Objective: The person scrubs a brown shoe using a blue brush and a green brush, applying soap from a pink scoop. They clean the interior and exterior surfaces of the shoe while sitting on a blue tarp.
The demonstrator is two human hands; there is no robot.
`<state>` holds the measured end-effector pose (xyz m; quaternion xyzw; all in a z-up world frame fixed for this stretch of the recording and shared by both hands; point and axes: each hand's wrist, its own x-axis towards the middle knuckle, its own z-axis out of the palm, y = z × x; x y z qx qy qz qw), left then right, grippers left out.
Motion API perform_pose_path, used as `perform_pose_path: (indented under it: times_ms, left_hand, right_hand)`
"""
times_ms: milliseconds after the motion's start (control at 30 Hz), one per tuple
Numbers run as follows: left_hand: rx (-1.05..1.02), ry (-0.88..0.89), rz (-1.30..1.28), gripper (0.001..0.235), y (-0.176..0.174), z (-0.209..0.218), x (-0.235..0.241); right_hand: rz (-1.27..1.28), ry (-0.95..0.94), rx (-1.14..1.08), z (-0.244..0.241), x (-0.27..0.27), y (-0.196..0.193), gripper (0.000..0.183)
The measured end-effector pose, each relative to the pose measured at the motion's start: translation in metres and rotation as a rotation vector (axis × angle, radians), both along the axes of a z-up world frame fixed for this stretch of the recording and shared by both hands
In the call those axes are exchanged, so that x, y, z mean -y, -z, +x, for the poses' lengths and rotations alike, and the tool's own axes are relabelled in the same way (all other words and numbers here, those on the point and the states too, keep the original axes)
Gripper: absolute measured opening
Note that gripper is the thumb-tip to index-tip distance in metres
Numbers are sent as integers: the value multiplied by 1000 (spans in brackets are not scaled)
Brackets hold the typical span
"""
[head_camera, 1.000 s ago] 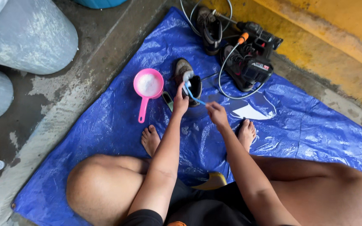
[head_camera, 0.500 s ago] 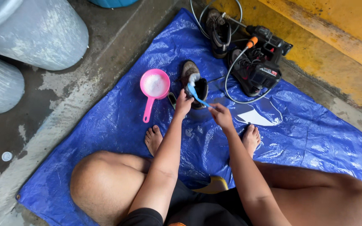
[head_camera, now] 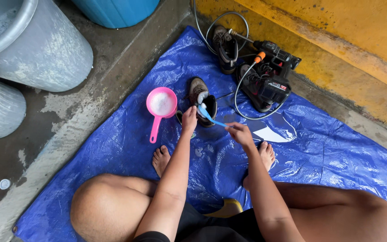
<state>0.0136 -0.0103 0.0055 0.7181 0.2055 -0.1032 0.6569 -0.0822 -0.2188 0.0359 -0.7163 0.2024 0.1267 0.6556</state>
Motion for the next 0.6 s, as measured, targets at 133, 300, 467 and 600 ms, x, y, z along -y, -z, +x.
perform_pose_path:
  times_ms: [133, 300, 467, 600]
  left_hand:
    - [27, -138, -30, 36, -3, -2, 7]
    - [-69, -163, 10, 37, -3, 3, 0]
    - [-69, -210, -107, 33, -7, 1, 1]
    - [-87, -226, -162, 38, -13, 2, 6]
  right_hand:
    - [106, 26, -42, -4, 6, 3, 18]
    - [-150, 14, 60, 6, -27, 5, 20]
    - [-44, 8, 11, -5, 1, -13, 18]
    - [-235, -63, 46, 13, -10, -23, 23]
